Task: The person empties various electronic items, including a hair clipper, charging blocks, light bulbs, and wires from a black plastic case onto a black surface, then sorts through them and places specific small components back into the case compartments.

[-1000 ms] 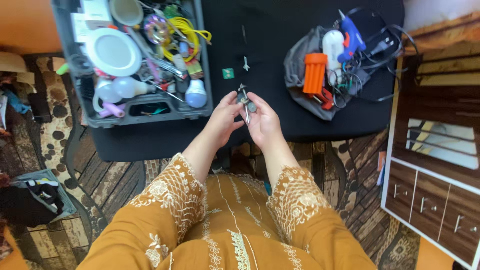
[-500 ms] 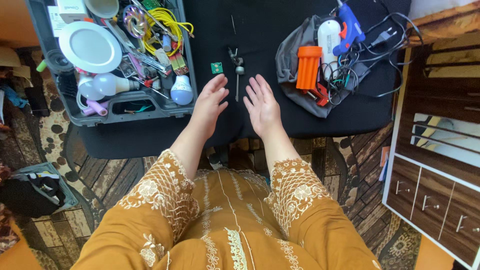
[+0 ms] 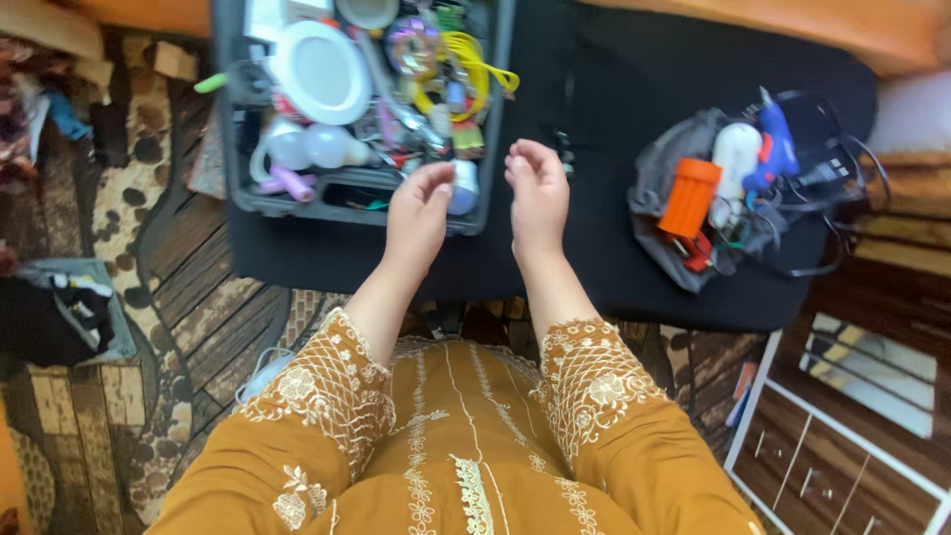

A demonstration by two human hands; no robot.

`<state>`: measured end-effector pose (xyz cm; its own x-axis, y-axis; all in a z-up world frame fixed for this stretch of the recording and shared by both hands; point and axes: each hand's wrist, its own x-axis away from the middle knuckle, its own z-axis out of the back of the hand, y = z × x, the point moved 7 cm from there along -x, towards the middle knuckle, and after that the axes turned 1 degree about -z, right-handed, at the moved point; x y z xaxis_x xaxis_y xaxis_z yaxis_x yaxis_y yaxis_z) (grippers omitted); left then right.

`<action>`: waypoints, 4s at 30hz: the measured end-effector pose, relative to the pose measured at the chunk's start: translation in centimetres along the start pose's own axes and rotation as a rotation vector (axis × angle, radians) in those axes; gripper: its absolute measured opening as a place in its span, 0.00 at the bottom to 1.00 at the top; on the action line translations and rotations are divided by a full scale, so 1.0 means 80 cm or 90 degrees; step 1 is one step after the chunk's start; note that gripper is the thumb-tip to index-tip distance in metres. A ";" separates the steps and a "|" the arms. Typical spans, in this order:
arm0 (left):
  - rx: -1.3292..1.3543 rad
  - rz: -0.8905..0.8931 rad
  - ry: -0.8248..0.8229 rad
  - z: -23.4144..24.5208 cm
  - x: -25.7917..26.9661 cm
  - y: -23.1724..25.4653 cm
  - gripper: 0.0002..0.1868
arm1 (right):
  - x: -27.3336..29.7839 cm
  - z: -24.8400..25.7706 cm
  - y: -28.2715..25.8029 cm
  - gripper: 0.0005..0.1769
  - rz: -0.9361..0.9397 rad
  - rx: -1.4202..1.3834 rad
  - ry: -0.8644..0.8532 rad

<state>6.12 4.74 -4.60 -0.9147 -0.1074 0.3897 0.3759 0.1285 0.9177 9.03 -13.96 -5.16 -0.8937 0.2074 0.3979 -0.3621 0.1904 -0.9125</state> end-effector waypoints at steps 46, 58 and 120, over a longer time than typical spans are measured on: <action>-0.849 -0.217 -0.031 0.006 -0.049 0.052 0.15 | -0.006 0.111 -0.048 0.15 0.212 0.531 0.025; -0.446 -0.287 0.194 -0.018 -0.030 0.076 0.06 | 0.007 0.150 -0.006 0.21 0.080 0.362 -0.052; -0.423 -0.336 0.133 0.131 -0.020 0.138 0.24 | -0.062 -0.153 -0.058 0.20 0.237 0.941 -0.079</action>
<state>10.19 16.66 4.11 -0.9723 -0.1774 -0.1522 -0.0208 -0.5830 0.8122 18.39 -4.16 -1.76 -0.9793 -0.0687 0.1903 0.0172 -0.9654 -0.2603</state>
